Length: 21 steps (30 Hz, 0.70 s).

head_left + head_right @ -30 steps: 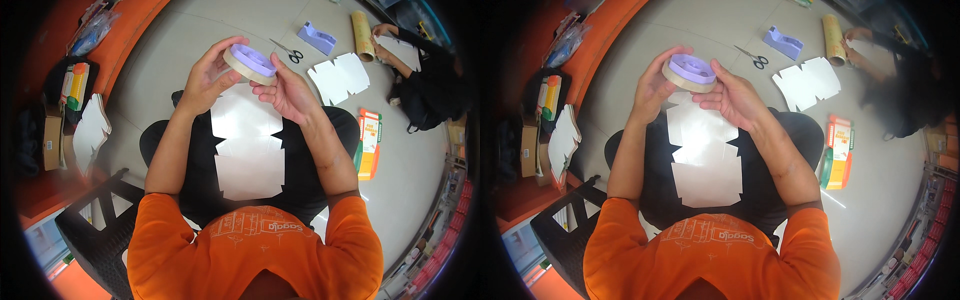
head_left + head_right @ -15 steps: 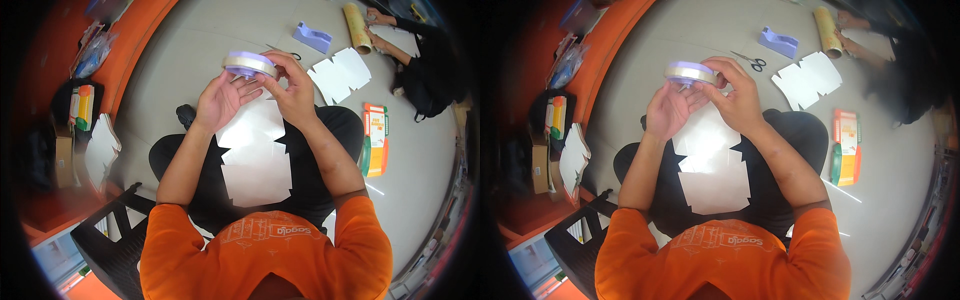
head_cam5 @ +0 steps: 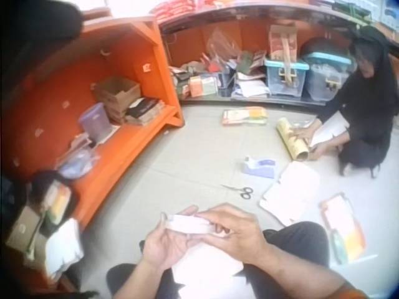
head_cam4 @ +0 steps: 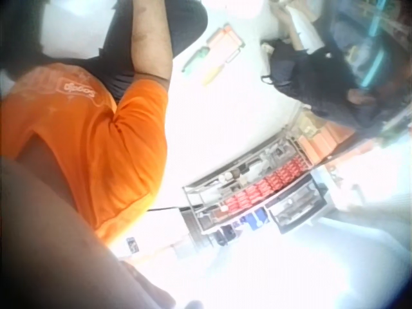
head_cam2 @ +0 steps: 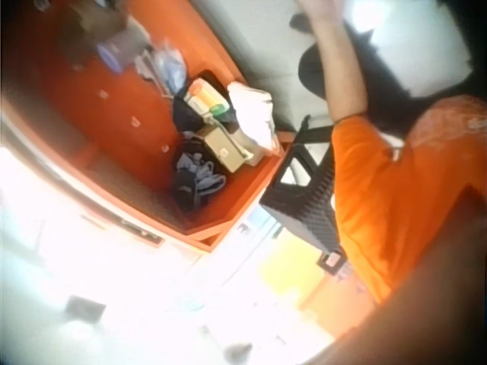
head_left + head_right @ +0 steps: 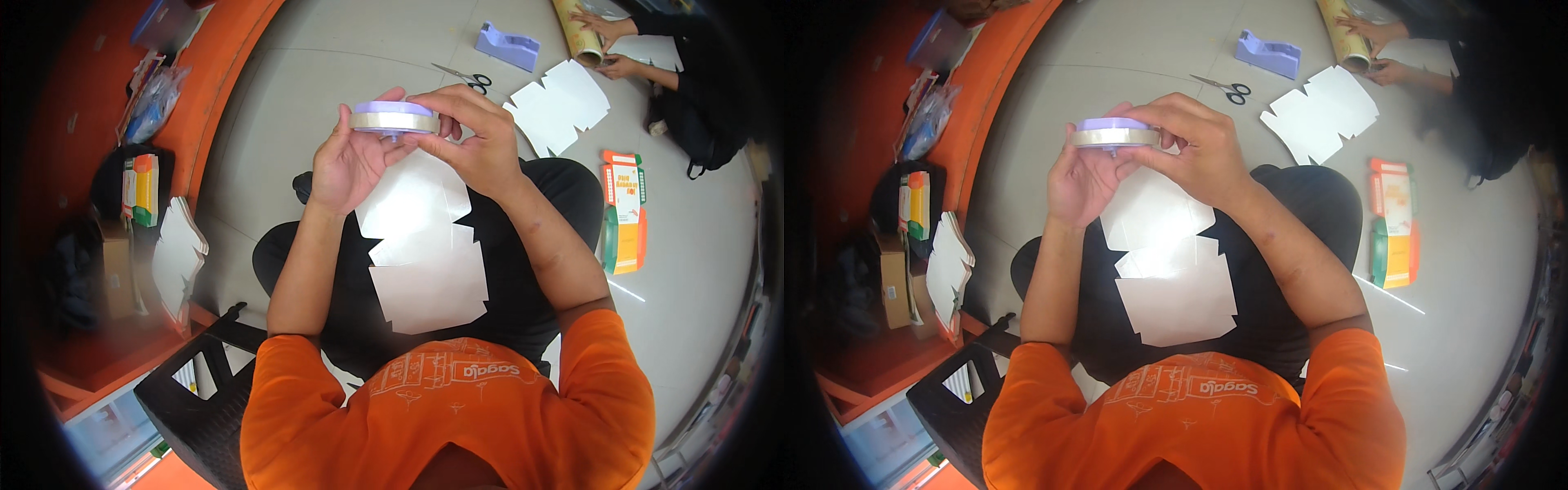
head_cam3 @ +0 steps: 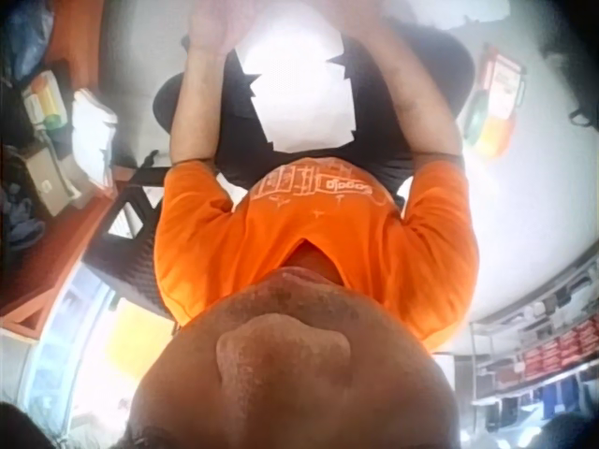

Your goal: The person sits on the floor and assembles white paper boxes by folding the flaps and securing them with clear adhesive tape. They use scissors to cut the tape and handle multiple flat paper pieces, stacking the finished boxes.

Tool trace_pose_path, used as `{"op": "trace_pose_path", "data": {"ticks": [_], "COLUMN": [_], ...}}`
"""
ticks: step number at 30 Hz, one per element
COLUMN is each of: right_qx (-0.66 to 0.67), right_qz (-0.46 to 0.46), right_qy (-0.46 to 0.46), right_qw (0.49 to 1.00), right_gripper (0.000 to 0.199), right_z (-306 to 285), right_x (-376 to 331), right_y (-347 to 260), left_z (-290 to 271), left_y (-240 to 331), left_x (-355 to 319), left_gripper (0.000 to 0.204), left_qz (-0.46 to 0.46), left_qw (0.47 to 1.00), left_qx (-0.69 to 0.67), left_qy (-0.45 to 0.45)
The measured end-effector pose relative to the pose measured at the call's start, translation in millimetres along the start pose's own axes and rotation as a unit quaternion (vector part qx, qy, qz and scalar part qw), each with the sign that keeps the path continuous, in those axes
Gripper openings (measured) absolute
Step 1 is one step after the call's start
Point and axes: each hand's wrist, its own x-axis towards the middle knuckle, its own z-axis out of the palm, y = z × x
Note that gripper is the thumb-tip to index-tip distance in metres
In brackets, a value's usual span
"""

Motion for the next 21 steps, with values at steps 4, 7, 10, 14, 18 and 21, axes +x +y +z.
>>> {"op": "trace_pose_path", "data": {"ticks": [4, 7, 10, 14, 18, 21], "right_qx": [-0.019, -0.025, -0.031, -0.029, -0.066, -0.062], "right_qz": [0.012, 0.005, -0.003, -0.034, -0.06, -0.06], "right_qy": [-0.02, -0.031, -0.036, -0.021, -0.04, -0.05], "right_qw": [1.0, 0.999, 0.999, 0.999, 0.995, 0.995], "right_gripper": [0.037, 0.038, 0.039, 0.039, 0.042, 0.042], "right_z": [-1.4, 0.1, 2.2, 5.9, 4.0, 4.1], "right_x": [-2.9, -3.7, -5.9, -6.8, -7.0, -7.1], "right_y": [0.0, -1.0, -0.9, 2.8, 7.0, 7.3], "left_z": [-7.5, -11.7, -11.2, -13.6, -9.1, -4.2], "left_y": [0.0, 7.6, 11.1, 10.7, 13.6, 14.7], "left_x": [2.5, -0.4, -2.9, -3.9, -4.2, -6.5], "left_gripper": [0.059, 0.051, 0.046, 0.041, 0.035, 0.027], "left_qz": [0.108, 0.149, 0.15, 0.119, 0.122, 0.1], "left_qw": [0.97, 0.955, 0.925, 0.948, 0.941, 0.94], "left_qx": [0.206, 0.256, 0.348, 0.296, 0.315, 0.327], "left_qy": [0.076, 0.008, -0.012, -0.017, -0.024, -0.021]}}
